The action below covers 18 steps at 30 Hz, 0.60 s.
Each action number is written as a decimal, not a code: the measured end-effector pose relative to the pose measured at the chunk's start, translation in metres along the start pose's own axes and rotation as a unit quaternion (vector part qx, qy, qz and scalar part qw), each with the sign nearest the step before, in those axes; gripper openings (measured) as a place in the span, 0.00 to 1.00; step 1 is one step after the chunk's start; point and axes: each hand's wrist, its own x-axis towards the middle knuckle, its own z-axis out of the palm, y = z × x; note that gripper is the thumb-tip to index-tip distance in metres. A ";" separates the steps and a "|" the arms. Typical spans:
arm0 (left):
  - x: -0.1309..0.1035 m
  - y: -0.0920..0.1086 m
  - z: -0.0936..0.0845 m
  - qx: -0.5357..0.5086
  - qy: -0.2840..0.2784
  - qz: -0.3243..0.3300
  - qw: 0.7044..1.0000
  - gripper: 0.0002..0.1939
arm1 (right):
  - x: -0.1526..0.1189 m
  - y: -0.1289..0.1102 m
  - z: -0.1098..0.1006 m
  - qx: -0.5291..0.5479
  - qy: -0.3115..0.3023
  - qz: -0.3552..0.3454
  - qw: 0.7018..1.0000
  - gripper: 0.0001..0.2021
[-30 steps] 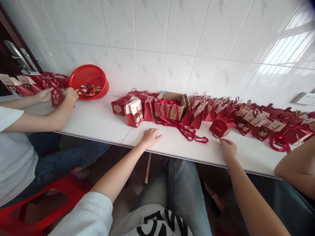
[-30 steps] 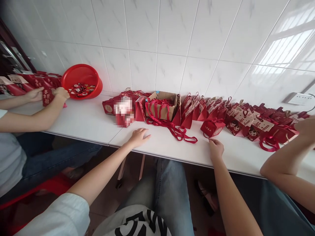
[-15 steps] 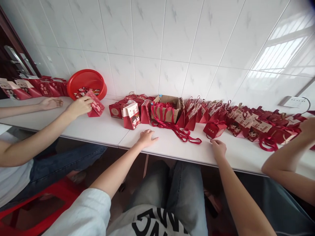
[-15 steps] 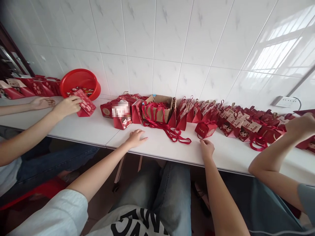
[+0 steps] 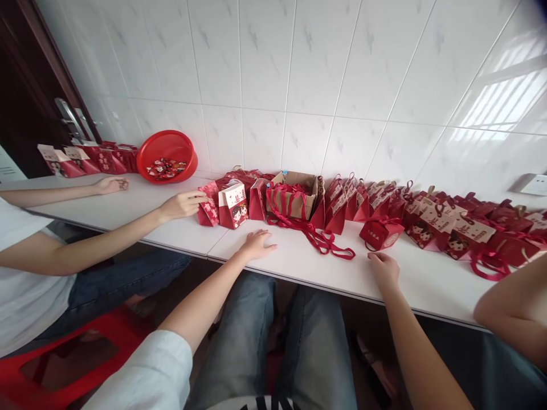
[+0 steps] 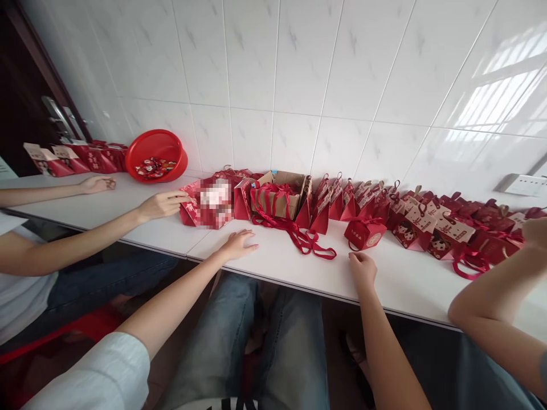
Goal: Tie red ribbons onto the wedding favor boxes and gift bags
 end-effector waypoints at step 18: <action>0.003 -0.003 0.005 -0.013 0.003 0.007 1.000 0.22 | -0.009 0.000 -0.005 0.000 0.010 -0.028 1.000 0.20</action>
